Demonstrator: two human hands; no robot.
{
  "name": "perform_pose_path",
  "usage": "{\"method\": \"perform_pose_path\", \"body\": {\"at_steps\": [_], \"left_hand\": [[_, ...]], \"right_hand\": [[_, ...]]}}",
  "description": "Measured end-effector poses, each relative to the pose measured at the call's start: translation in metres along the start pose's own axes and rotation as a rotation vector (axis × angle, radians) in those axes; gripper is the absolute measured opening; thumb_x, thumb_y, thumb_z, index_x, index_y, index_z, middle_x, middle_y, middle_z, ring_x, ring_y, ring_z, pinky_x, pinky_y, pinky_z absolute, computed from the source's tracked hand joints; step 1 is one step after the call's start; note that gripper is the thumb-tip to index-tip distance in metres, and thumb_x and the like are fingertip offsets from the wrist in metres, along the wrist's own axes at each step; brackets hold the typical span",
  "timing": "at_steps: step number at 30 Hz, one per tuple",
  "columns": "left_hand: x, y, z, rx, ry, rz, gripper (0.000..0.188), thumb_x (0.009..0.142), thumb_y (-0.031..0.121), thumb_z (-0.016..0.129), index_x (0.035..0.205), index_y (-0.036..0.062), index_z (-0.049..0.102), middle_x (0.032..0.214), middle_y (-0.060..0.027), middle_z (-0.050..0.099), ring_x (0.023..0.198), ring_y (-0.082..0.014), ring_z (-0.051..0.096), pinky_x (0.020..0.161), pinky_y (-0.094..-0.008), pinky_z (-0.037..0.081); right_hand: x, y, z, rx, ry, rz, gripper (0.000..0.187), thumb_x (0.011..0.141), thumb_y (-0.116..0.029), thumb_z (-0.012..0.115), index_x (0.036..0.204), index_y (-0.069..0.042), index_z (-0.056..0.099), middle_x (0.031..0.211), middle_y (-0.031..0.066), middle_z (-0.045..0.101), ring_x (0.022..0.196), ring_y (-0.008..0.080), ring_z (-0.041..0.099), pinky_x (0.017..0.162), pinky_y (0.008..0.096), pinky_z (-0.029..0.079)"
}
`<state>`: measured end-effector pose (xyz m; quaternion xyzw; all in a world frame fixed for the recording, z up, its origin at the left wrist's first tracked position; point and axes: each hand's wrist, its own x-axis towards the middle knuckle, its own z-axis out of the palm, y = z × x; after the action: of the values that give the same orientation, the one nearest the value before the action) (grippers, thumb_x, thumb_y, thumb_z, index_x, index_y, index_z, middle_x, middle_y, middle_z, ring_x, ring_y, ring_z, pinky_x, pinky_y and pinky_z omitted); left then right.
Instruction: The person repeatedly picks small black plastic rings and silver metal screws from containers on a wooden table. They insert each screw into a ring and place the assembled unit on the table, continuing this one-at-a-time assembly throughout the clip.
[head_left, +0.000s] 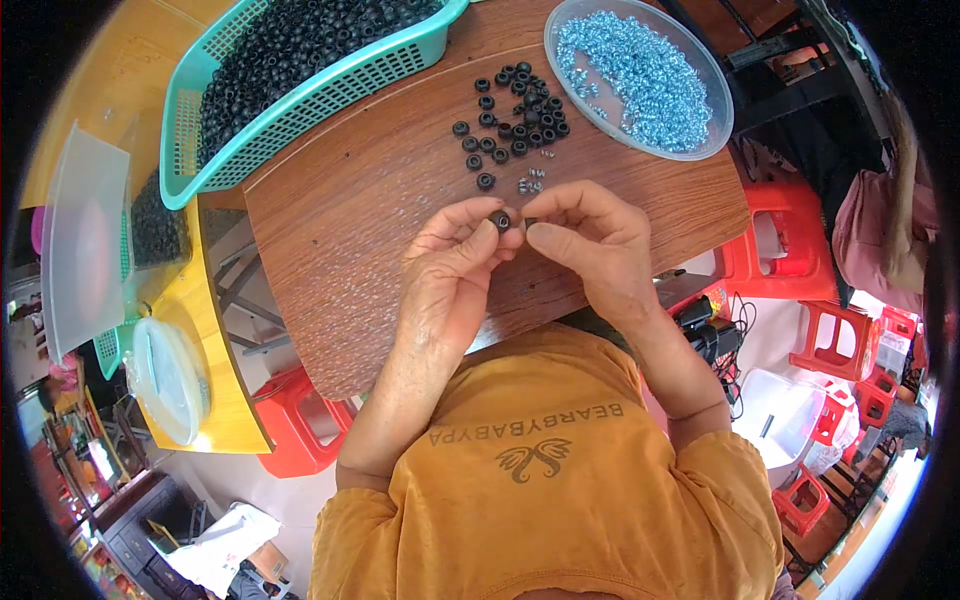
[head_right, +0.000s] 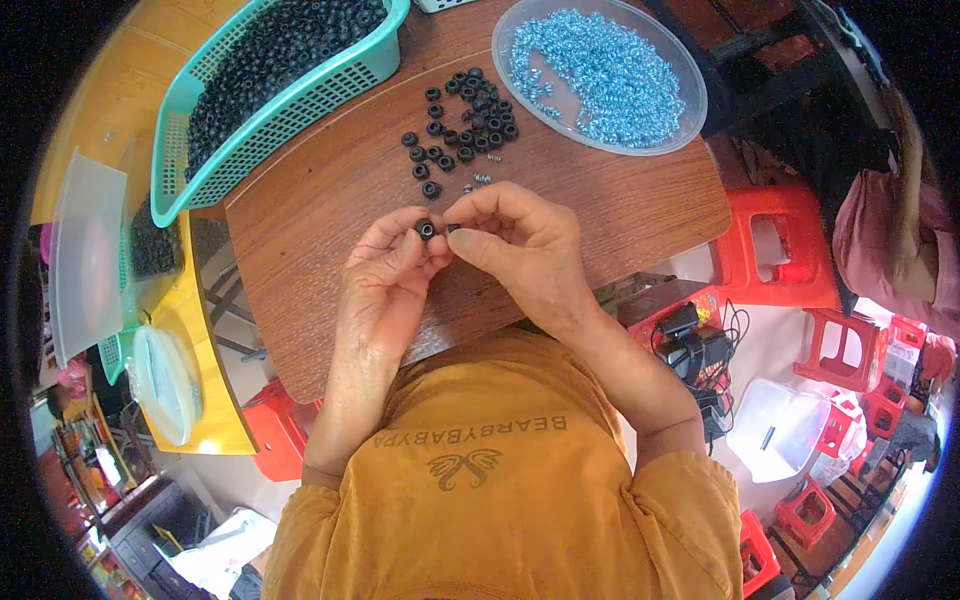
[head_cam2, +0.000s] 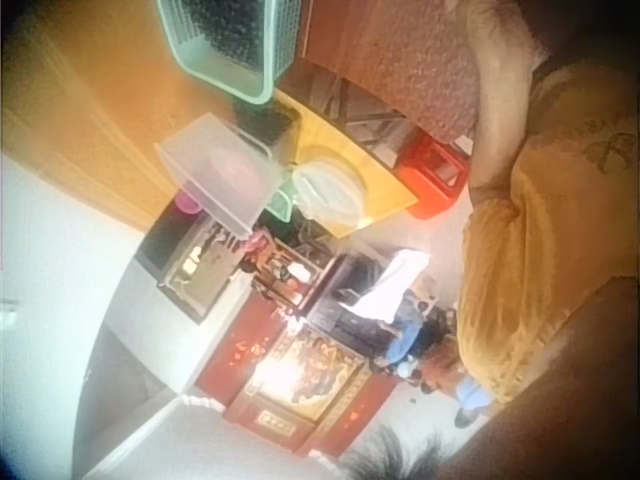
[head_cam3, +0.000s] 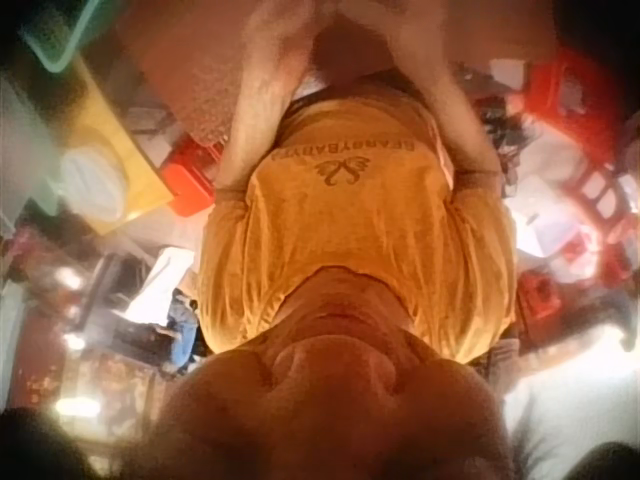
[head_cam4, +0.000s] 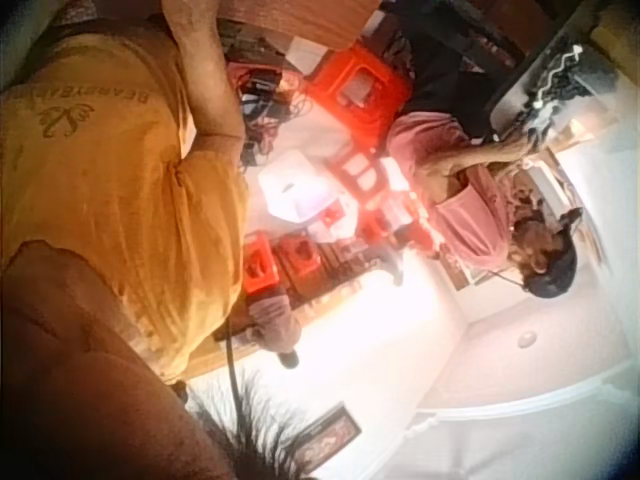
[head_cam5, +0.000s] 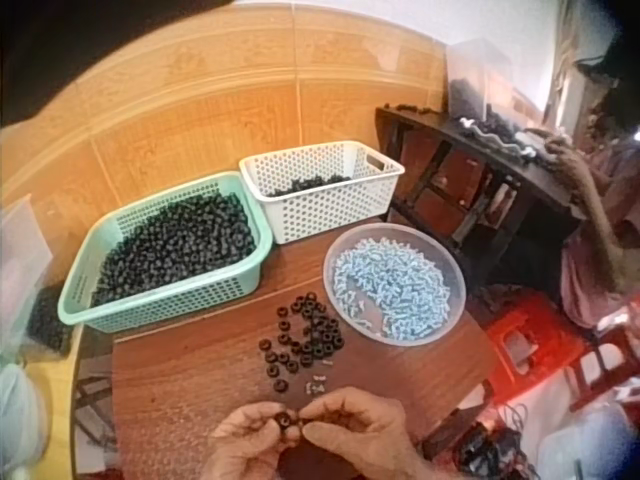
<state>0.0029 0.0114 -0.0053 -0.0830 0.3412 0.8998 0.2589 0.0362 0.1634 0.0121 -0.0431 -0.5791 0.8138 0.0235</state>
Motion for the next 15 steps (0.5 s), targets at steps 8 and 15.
{"method": "perform_pose_path", "body": {"at_steps": [8, 15], "left_hand": [[0.000, -0.003, 0.002, 0.015, 0.003, -0.002, 0.017, 0.083, 0.000, 0.060, 0.100, -0.0025, 0.059, 0.090, -0.0105, 0.063, 0.079, -0.0180, 0.060, 0.072, -0.0275, 0.046], [-0.003, -0.005, 0.006, 0.008, 0.000, -0.008, 0.017, 0.082, -0.001, 0.060, 0.099, -0.0030, 0.058, 0.090, -0.0105, 0.062, 0.079, -0.0175, 0.059, 0.073, -0.0273, 0.047]], "right_hand": [[0.003, 0.004, 0.002, -0.042, 0.072, -0.122, 0.013, 0.078, 0.003, 0.064, 0.090, 0.002, 0.062, 0.086, 0.0045, 0.060, 0.075, 0.0095, 0.059, 0.066, 0.0213, 0.048], [0.001, 0.009, 0.009, -0.229, 0.139, -0.259, 0.014, 0.075, 0.004, 0.065, 0.088, 0.000, 0.064, 0.087, 0.0039, 0.056, 0.072, 0.0086, 0.054, 0.065, 0.0205, 0.044]]}}
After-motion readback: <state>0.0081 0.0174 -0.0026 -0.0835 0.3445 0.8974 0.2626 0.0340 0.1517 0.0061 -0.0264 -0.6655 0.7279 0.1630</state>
